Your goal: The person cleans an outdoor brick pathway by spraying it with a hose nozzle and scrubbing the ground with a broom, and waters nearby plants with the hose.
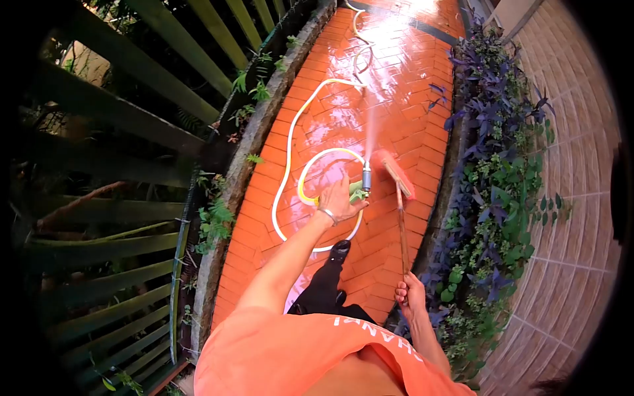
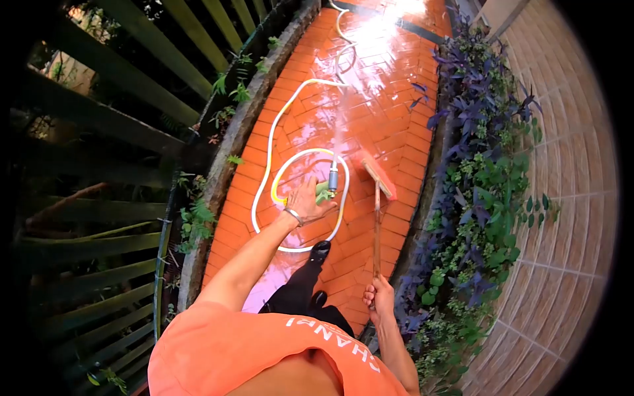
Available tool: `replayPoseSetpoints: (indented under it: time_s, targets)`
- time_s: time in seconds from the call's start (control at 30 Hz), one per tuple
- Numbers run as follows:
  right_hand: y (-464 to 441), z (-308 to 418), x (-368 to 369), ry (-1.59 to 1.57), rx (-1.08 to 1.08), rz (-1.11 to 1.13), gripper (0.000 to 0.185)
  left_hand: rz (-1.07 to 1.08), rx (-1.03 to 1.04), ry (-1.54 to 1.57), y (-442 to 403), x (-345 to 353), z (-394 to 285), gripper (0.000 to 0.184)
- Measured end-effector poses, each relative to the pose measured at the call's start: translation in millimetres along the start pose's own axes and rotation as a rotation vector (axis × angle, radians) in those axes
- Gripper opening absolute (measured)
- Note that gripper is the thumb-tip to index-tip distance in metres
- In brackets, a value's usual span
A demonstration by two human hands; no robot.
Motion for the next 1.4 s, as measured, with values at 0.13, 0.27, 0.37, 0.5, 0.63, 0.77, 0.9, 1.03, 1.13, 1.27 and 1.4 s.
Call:
replayPoseSetpoints:
  time_s: [0.13,0.27,0.37,0.5,0.63,0.77,0.9,1.03,1.13,1.27,1.4]
  targets:
    - [50.2,-63.4,-14.1,0.25,-0.046,-0.025,0.007,0.087,-0.109,-0.132,50.8,-4.7,-3.4,0.071]
    - [103.6,-130.5,-45.3,0.582,-0.026,-0.081,0.009,0.15,-0.081,-0.146,109.6,10.4,-19.0,0.072]
    - [139.2,-177.6,-62.8,0.798,-0.012,-0.073,0.017,0.205,-0.09,-0.169,150.7,19.7,-43.0,0.072]
    - [160.4,-231.4,-81.3,1.075,-0.046,-0.007,0.039,0.123,-0.02,-0.14,193.5,19.8,-69.0,0.07]
    - [178.3,-219.6,-62.2,1.32,-0.104,0.046,0.043,0.156,-0.03,-0.11,227.4,8.2,-87.3,0.067]
    - [161.0,-193.0,-58.7,1.453,-0.411,-0.235,0.037,0.157,-0.004,-0.111,253.0,17.3,-81.1,0.058]
    - [142.1,-136.6,-25.8,1.014,-0.841,-0.399,0.019,0.21,-0.008,-0.084,265.8,17.4,-82.2,0.05]
    - [119.3,-92.4,34.4,0.586,-0.929,-0.324,0.013,0.155,0.006,-0.009,271.9,10.3,-80.5,0.053]
    - [106.2,-83.5,62.5,0.547,-1.002,-0.259,0.013,0.113,0.0,0.003,271.0,-0.3,-81.6,0.052]
    - [93.6,-90.4,80.3,0.365,-0.994,-0.154,0.009,0.116,-0.01,0.028,270.1,-6.0,-67.1,0.054]
    - [88.1,-99.2,90.4,0.351,-0.983,-0.182,0.007,0.105,-0.033,0.023,273.5,-10.5,-62.2,0.045]
Point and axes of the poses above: each hand's wrist, its own y-axis away from the middle knuckle, its own x-axis out of the palm, z = x × y, the point moved 8 cm from there along -y, towards the middle knuckle, and after that the axes turned 9 degrees about y, right-handed, at the moved point
